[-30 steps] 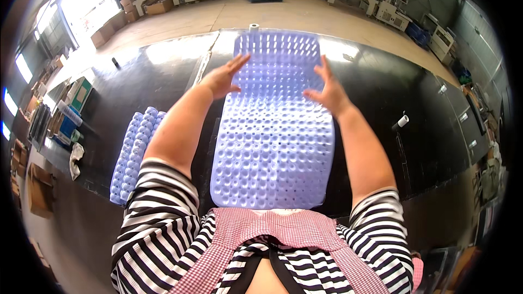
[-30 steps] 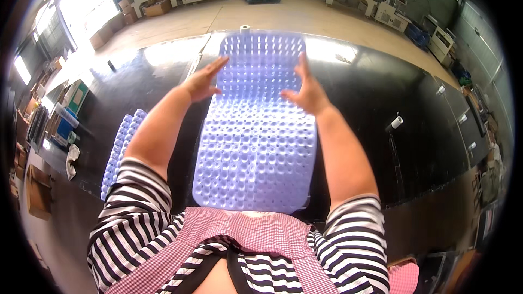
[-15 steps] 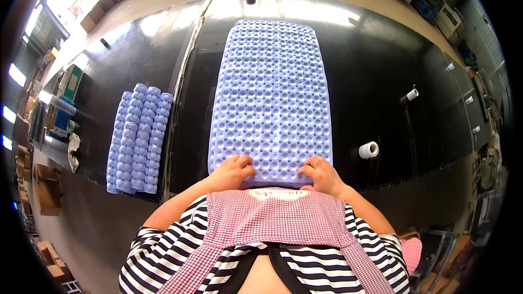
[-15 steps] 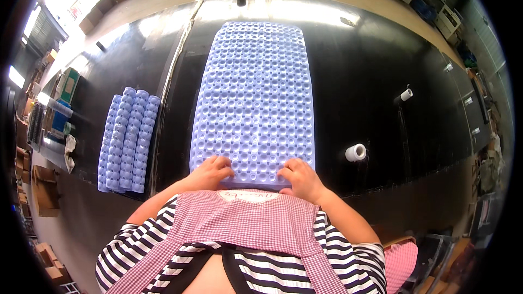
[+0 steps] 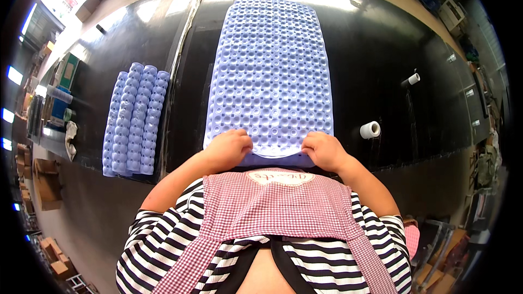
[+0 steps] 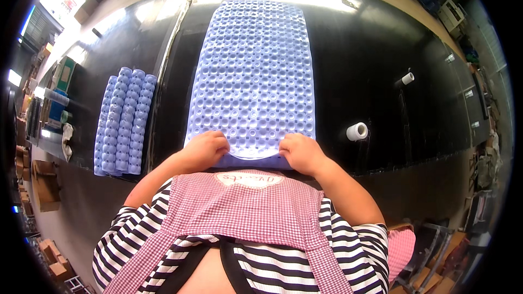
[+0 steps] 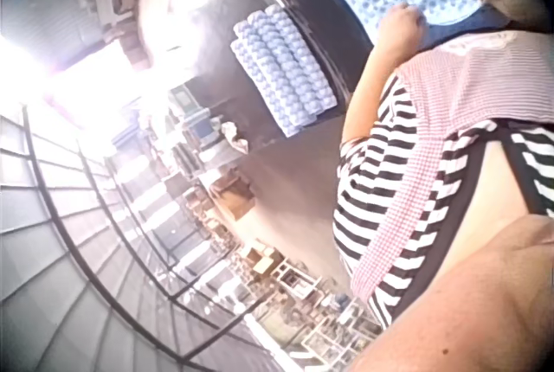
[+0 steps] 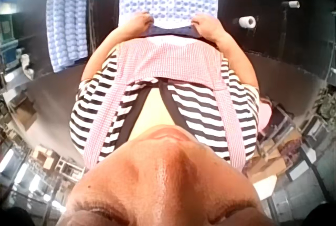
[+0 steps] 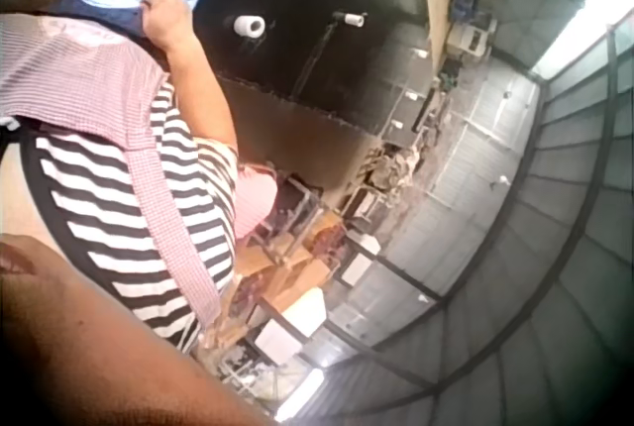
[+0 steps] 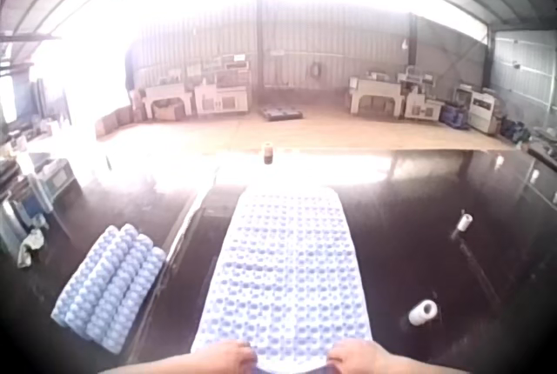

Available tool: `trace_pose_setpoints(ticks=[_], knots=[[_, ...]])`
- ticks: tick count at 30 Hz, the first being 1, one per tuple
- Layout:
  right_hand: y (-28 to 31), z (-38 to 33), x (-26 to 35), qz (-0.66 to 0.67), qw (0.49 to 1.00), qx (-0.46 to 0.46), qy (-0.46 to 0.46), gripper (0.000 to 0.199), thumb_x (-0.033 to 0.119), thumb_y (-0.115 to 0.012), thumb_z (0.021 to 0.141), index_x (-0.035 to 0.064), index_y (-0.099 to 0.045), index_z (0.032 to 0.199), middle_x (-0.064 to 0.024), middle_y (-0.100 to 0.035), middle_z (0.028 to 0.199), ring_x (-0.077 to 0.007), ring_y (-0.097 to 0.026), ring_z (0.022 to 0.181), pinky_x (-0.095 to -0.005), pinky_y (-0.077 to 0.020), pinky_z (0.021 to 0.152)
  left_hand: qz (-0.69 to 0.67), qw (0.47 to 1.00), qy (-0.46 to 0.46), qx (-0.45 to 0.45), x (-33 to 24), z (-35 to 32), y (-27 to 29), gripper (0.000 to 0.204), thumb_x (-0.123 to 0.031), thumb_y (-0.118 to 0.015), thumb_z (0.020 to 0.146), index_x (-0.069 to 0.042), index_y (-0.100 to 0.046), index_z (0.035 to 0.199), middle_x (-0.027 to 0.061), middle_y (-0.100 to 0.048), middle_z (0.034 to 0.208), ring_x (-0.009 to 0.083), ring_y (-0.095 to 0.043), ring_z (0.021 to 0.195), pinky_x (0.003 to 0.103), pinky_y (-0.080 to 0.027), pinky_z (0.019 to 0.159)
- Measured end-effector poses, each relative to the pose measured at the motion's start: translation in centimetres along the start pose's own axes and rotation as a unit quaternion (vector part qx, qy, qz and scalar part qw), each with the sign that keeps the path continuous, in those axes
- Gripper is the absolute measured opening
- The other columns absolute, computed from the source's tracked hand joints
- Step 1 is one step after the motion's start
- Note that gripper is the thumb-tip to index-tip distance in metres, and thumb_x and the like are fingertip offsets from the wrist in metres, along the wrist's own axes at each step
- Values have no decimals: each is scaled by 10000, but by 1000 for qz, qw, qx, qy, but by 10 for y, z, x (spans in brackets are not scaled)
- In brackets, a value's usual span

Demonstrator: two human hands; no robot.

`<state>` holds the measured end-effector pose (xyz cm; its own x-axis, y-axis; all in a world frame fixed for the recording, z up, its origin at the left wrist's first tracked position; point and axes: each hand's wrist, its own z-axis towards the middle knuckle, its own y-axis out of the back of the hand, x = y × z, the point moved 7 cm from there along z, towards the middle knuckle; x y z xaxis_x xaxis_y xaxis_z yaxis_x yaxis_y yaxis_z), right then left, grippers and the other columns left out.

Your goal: The person rolls up several blue dimpled foam mats by hand on a dark table, occasionally using a white tape roll to secure the ends.

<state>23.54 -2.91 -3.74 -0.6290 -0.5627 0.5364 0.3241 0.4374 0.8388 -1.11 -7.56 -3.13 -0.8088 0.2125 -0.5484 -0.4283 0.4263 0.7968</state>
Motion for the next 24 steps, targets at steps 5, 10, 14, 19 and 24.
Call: trace_pose_setpoints(ticks=[5,10,14,19,24], knots=[[-8,-4,9,-32,999,-18,31,105,170,-677,901,75,-675,945,-99,-669,963,-322,-636,950,-437,-529,820,16,1000,-11,-17,5,-8,-14,347,-180,-780,816,-85,-692,1138,135,-595,1202,348,-549,1222,455,-462,1047],[-9,-14,12,-57,993,-74,76,121,134,-722,865,82,-683,966,-98,-652,998,-314,-618,964,-431,-517,858,46,995,-40,-78,4,-11,-14,371,-151,-821,777,-93,-690,1120,131,-588,1173,345,-557,1182,448,-468,1019],[-1,-21,14,12,987,-123,98,183,151,-766,833,77,-697,985,-105,-634,1013,-319,-605,954,-422,-516,856,-17,998,-39,-54,14,-5,-13,180,-146,-770,845,-104,-718,1012,94,-621,1080,326,-605,1079,437,-490,947],[-4,-19,8,2,991,-120,52,184,167,-782,829,66,-710,964,-111,-656,1041,-329,-616,1012,-409,-517,859,-25,996,41,-79,24,8,-14,84,-182,-719,900,-101,-722,921,50,-648,997,313,-628,1036,426,-502,904],[5,8,-20,43,988,-99,-107,136,168,-771,843,111,-741,963,-59,-678,917,-308,-651,966,-390,-524,813,211,955,-14,-207,-3,15,9,84,-182,-675,910,-115,-699,954,40,-662,1021,268,-636,991,416,-476,849]])
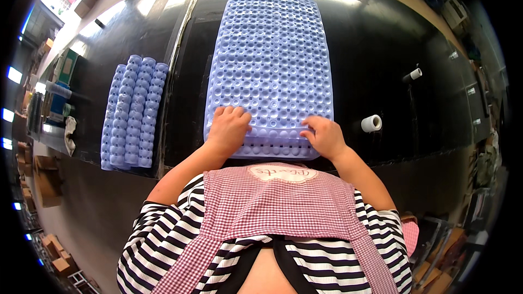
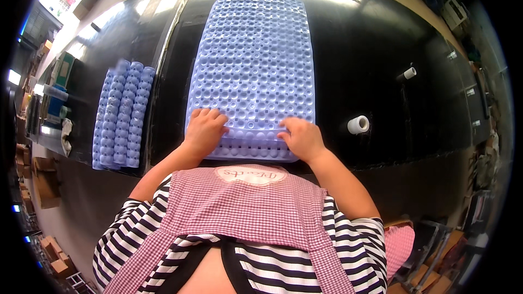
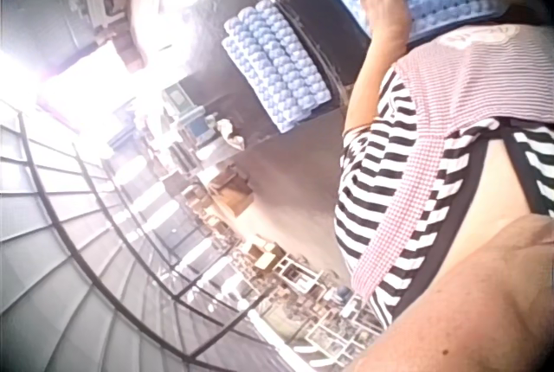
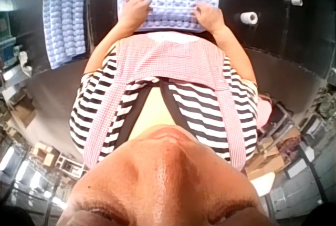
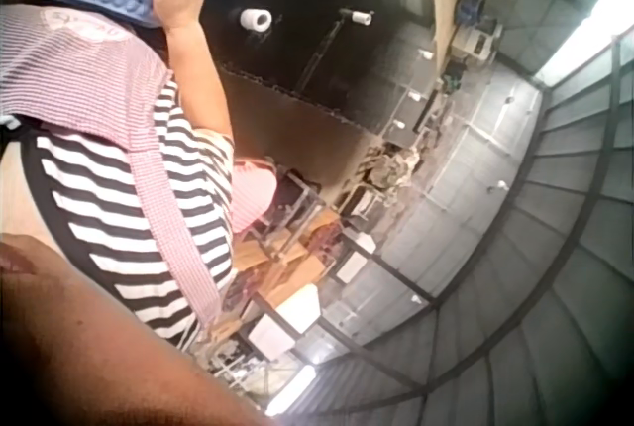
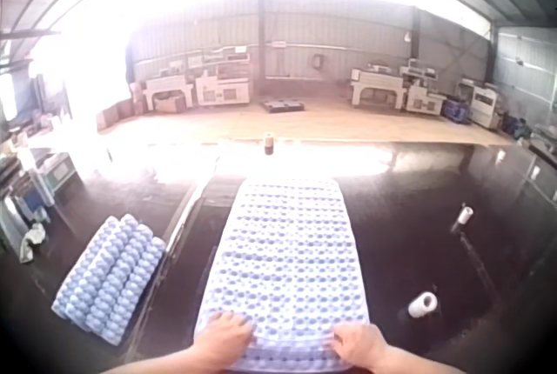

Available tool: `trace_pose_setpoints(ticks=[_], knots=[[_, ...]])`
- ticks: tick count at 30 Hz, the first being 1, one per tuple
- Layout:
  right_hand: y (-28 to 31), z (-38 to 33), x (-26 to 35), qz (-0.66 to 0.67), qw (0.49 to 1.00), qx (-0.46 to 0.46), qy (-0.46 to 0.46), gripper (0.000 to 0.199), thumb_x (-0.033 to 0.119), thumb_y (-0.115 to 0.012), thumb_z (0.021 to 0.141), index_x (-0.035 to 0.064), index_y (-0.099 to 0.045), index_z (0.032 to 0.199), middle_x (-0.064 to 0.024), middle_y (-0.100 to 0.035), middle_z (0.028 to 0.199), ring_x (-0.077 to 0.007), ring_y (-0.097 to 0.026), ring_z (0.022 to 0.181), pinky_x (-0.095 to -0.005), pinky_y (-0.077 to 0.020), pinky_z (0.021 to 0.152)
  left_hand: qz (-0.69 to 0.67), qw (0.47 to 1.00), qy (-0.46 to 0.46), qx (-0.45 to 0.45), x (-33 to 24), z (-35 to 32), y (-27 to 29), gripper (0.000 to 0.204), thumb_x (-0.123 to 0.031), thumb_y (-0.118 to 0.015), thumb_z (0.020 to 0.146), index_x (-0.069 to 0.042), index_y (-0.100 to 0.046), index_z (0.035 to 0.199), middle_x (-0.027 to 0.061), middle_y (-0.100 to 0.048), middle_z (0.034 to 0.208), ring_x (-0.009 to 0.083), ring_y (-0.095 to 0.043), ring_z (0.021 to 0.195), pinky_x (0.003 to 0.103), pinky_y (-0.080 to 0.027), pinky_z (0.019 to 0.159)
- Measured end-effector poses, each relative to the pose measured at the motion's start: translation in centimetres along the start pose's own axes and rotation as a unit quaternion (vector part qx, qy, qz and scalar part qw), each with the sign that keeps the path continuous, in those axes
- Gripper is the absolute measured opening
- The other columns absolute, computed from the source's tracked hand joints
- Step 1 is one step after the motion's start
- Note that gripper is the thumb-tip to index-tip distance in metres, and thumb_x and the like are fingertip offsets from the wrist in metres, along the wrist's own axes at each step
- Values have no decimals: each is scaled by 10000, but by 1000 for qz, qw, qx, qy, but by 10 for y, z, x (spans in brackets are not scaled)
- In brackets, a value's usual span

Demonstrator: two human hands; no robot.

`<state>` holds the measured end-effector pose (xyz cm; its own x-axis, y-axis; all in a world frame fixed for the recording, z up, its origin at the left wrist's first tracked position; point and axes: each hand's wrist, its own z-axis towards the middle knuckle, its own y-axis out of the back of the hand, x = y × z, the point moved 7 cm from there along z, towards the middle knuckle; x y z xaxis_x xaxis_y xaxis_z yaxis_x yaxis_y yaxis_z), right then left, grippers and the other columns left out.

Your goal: The person rolls up several blue dimpled foam mats by hand on a dark table, occasionally using a white tape roll to secure the ends.

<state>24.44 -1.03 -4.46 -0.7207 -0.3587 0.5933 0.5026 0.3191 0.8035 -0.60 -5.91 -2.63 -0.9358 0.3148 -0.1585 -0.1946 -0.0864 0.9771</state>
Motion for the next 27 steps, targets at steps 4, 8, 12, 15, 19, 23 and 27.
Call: trace_pose_setpoints(ticks=[4,8,12,15,19,23,27], knots=[[4,1,16,-80,986,-54,134,137,212,-756,849,121,-741,950,-51,-665,931,-296,-644,979,-422,-508,890,24,995,-101,6,-10,-9,-16,110,-166,-691,874,-117,-679,972,31,-656,1032,246,-627,974,408,-455,849],[-11,-26,27,-160,962,-66,212,251,176,-763,831,122,-730,1074,-51,-643,1020,-266,-606,1046,-424,-468,936,-64,991,-100,-61,-7,-37,-21,287,-101,-707,817,-111,-699,1104,44,-651,1083,259,-624,1044,419,-459,911],[-14,-39,17,-152,958,-115,214,344,102,-748,816,112,-719,1159,-62,-617,1066,-258,-590,993,-404,-463,881,-83,987,-71,-121,3,-48,-17,432,-23,-686,807,-121,-704,1228,58,-649,1134,274,-623,1096,421,-461,962],[-16,-42,18,-137,955,-137,223,334,71,-782,785,106,-732,1113,-50,-623,1029,-252,-596,934,-398,-465,840,-83,988,-66,-109,7,-52,-22,406,-69,-654,838,-115,-686,1240,38,-641,1153,276,-605,1099,422,-449,982],[-17,-44,14,-108,954,-164,226,274,45,-768,786,100,-740,1053,-46,-643,957,-264,-603,890,-395,-462,823,-106,986,-61,-117,7,-51,-19,377,-20,-687,804,-155,-729,1154,40,-628,1041,271,-611,1023,416,-456,913],[-16,-35,7,-66,970,-145,185,245,51,-765,793,85,-737,1034,-68,-652,890,-281,-611,891,-397,-475,813,-121,989,-34,-75,16,-39,-20,332,-29,-688,827,-170,-734,1124,42,-632,1014,270,-611,997,409,-457,885],[-3,-16,2,-5,987,-108,119,127,96,-747,839,84,-703,958,-103,-644,834,-329,-648,825,-432,-521,706,-177,984,15,-14,30,-16,-18,177,-78,-690,898,-136,-715,1064,87,-641,1051,327,-642,946,439,-497,832]])
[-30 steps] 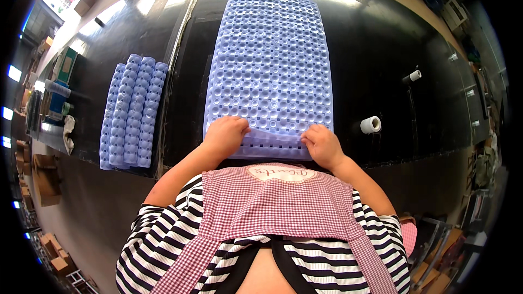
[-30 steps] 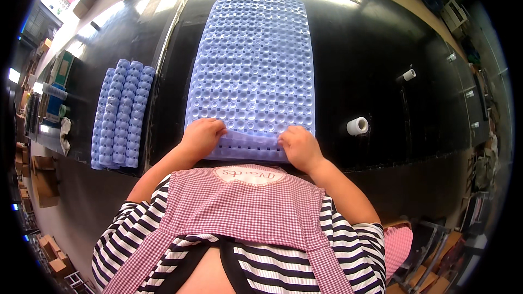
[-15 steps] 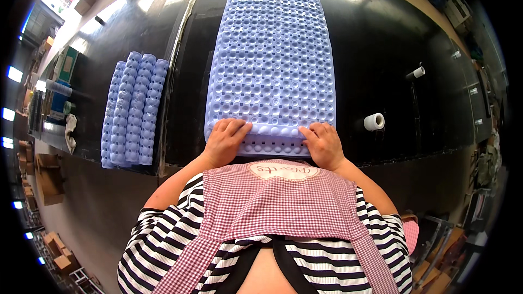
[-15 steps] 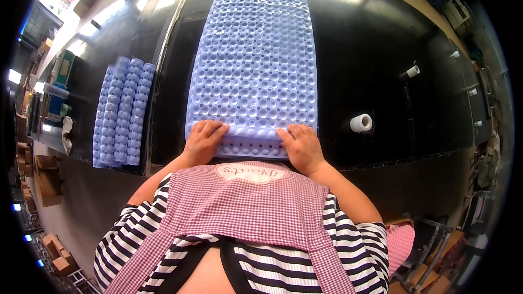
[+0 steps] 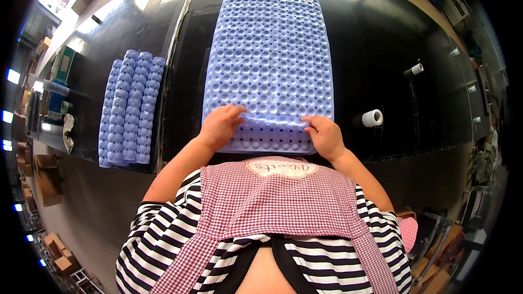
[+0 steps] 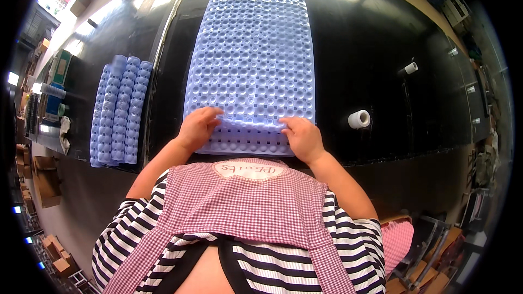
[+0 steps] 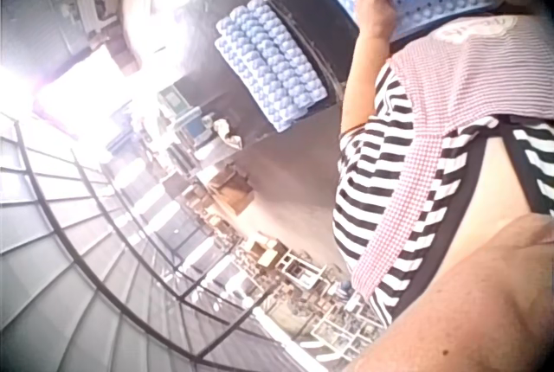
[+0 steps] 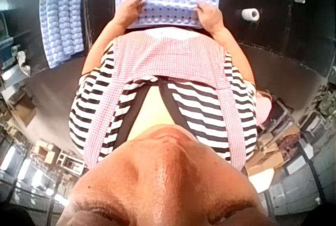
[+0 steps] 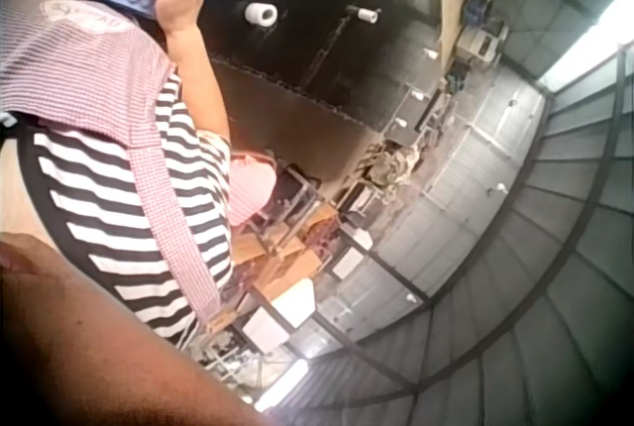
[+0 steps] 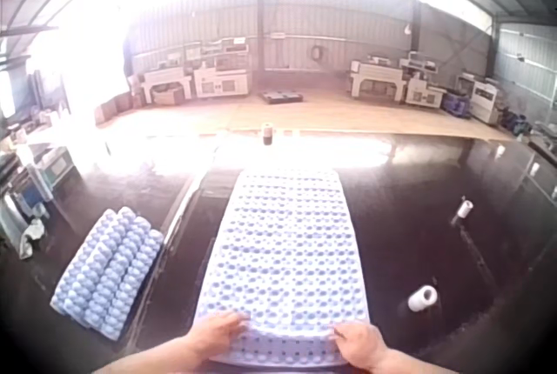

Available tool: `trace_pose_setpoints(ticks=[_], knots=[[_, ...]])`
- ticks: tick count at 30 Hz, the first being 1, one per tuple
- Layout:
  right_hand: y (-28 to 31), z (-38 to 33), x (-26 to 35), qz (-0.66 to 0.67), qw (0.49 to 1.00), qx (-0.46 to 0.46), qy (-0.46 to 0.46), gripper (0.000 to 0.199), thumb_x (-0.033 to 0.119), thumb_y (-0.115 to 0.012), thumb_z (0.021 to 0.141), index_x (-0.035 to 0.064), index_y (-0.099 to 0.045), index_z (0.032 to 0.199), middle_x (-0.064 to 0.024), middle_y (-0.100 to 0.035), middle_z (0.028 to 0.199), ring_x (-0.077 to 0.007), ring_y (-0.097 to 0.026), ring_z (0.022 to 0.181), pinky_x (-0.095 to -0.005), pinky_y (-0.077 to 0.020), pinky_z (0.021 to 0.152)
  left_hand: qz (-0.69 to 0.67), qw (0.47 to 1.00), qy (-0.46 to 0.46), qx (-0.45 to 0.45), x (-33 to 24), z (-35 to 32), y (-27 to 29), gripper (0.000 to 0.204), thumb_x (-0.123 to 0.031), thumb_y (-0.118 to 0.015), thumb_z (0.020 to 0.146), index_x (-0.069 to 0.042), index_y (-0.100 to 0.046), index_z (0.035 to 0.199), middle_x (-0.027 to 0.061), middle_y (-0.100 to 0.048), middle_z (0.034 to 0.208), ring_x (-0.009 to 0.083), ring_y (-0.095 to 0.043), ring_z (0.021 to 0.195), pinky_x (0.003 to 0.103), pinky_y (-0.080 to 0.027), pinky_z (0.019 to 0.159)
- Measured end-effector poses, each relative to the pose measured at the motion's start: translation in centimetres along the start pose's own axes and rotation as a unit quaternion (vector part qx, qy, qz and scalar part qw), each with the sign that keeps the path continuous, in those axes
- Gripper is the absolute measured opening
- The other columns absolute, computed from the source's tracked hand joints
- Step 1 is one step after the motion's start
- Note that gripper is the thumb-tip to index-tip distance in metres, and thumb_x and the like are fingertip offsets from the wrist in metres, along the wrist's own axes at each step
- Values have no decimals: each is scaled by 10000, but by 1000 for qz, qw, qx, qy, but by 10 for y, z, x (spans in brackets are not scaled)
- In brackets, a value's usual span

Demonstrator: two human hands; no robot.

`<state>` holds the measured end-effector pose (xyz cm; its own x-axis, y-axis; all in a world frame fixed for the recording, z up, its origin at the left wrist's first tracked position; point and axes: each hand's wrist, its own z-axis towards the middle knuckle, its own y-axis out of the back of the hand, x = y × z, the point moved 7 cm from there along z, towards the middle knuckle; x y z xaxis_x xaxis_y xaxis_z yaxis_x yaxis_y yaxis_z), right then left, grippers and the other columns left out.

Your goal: The person rolls up several blue dimpled foam mats by hand on a dark table, occasionally using a white tape roll to secure the ends.

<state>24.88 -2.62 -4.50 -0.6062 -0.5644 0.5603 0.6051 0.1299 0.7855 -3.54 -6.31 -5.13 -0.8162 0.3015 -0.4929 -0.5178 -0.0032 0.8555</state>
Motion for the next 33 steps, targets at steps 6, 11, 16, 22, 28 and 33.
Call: trace_pose_setpoints(ticks=[6,11,16,22,28,33], knots=[[0,16,-12,-38,999,23,-16,134,177,-768,864,85,-670,870,-73,-637,1030,-308,-687,807,-423,-561,665,-27,999,23,8,14,7,-8,104,-138,-745,888,-120,-665,952,95,-607,1144,342,-673,913,442,-555,772],[14,19,21,-163,979,1,120,139,185,-765,853,80,-674,858,-65,-643,1014,-269,-659,908,-403,-567,706,102,987,-92,-85,-10,0,15,132,-201,-763,878,-135,-680,957,57,-599,1156,304,-632,988,420,-522,872],[-1,24,-1,-172,976,73,108,142,188,-766,850,72,-689,872,-79,-658,1000,-274,-648,954,-398,-558,766,143,984,-95,-44,-7,12,8,142,-238,-742,893,-124,-681,951,52,-608,1110,295,-619,967,418,-481,923],[9,51,-23,-90,996,14,-14,140,149,-740,820,84,-694,935,-79,-653,947,-278,-650,885,-393,-546,752,147,984,-56,-87,4,47,12,106,-163,-684,916,-120,-679,1014,73,-618,930,299,-629,947,444,-486,850],[-13,28,-10,-224,973,38,42,321,83,-706,824,92,-670,1142,-87,-684,1005,-311,-676,978,-421,-547,806,172,980,-50,-83,2,39,0,252,-83,-652,846,-107,-644,1096,74,-602,838,297,-647,825,424,-527,731],[-25,-6,6,-205,973,102,-9,833,407,-717,915,134,-344,1609,-359,-365,1552,-514,-419,1415,-598,-373,1145,169,985,-21,-5,-23,2,-13,630,-400,-664,945,-174,-497,1509,268,-472,1474,473,-461,1355,621,-307,1132]])
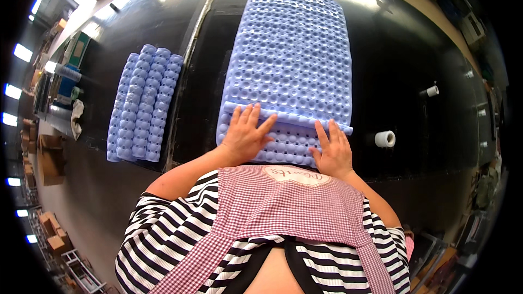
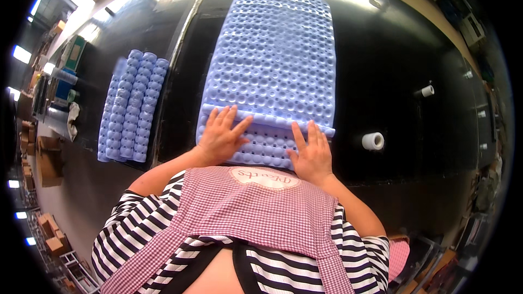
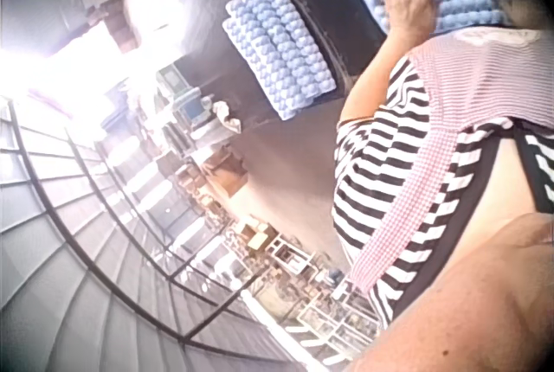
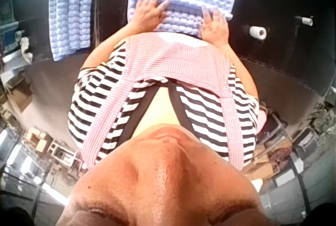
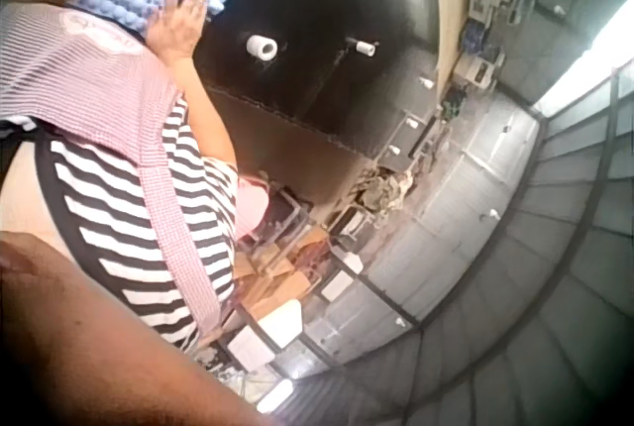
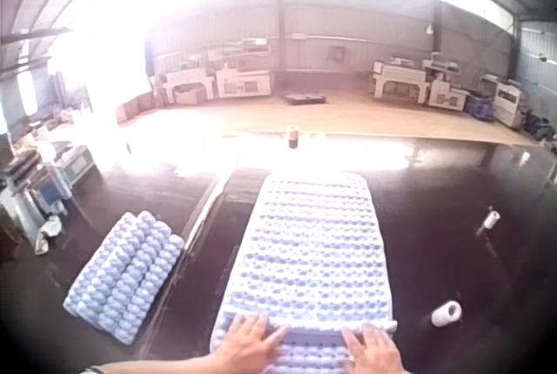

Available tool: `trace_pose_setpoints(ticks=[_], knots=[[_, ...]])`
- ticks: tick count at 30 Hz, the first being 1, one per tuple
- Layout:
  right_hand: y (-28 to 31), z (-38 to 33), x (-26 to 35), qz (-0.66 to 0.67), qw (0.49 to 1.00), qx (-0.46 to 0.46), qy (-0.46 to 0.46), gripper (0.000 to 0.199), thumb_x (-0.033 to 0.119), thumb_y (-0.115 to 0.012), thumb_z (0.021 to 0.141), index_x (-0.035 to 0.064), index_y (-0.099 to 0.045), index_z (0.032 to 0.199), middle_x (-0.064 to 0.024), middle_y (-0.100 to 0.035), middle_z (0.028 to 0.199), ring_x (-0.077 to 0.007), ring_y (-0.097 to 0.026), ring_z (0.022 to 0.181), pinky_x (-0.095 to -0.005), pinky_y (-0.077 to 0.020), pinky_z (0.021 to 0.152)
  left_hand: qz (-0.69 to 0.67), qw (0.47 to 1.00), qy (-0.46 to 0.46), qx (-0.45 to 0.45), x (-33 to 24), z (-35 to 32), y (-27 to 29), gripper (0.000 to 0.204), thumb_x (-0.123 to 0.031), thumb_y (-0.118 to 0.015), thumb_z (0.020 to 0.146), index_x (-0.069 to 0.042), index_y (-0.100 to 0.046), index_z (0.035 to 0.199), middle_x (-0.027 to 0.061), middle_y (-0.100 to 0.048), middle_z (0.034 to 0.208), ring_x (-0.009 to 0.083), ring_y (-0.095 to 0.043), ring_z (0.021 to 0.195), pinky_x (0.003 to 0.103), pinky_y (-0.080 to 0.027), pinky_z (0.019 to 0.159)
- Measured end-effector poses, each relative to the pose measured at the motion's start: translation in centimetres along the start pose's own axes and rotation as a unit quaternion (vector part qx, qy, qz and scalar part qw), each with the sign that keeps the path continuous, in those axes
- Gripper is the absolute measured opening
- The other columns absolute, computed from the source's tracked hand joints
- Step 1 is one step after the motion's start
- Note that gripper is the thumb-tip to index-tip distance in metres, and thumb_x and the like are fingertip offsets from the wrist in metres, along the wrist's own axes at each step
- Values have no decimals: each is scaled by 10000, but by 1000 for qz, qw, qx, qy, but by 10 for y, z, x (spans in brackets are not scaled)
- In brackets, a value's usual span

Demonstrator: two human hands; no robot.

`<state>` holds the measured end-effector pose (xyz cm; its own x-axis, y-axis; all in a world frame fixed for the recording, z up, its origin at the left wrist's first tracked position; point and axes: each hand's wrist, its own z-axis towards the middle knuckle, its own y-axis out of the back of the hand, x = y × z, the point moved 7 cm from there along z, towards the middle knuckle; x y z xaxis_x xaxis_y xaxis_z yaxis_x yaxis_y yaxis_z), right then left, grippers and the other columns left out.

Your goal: The person rolls up several blue dimpled foam mats by hand on a dark table, occasionally using a white tape roll to secure the ends.

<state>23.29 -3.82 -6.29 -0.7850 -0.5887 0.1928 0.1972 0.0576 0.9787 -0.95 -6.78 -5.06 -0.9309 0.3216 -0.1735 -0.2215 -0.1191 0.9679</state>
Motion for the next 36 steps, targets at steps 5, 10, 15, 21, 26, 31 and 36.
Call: trace_pose_setpoints(ticks=[5,10,15,21,26,31,36], knots=[[-12,67,-29,-15,997,20,-73,951,610,-619,945,170,-180,1666,-314,22,1693,-502,6,1570,-674,-21,1230,-24,991,113,71,24,62,-18,839,-649,-568,955,-232,-308,1635,274,-106,1701,506,-53,1566,738,-47,1183],[-5,157,-84,-95,985,-123,-78,828,570,-595,972,187,-289,1639,-245,-113,1699,-441,-109,1572,-610,-111,1252,0,984,164,69,67,166,-17,853,-720,-490,958,-255,-289,1645,211,-97,1724,430,1,1594,723,-13,1203],[-5,157,-59,-18,996,-75,-40,563,241,-713,916,108,-559,1440,-152,-574,1387,-319,-529,1305,-461,-403,1087,15,987,139,74,78,195,-16,795,-660,-570,952,-233,-395,1599,217,-178,1707,413,-43,1597,672,-37,1234],[2,123,-22,-32,991,-130,21,590,387,-653,964,182,-520,1501,-169,-481,1531,-323,-423,1454,-534,-283,1204,-66,986,0,-150,77,195,-8,248,-281,-757,874,-124,-668,1044,87,-663,1049,304,-667,1004,465,-515,903],[-2,157,-52,23,997,-63,-28,682,484,-656,961,211,-458,1554,-178,-332,1652,-345,-264,1555,-556,-138,1272,-30,992,-9,-120,55,166,-17,234,-222,-741,888,-144,-678,1099,74,-670,1109,298,-671,1041,482,-501,949],[8,195,-71,-16,991,-130,-26,593,382,-738,909,218,-583,1457,-178,-450,1552,-357,-381,1476,-527,-252,1234,-31,994,22,-104,74,175,-20,596,-233,-789,844,-181,-605,1408,153,-581,1396,346,-489,1367,528,-324,1172],[20,209,-67,85,971,-212,69,429,126,-786,761,156,-755,1188,-151,-620,905,-378,-611,902,-475,-490,842,-42,993,-49,-100,99,181,-18,394,-157,-746,821,-151,-711,1213,163,-670,996,380,-646,955,495,-527,824]])
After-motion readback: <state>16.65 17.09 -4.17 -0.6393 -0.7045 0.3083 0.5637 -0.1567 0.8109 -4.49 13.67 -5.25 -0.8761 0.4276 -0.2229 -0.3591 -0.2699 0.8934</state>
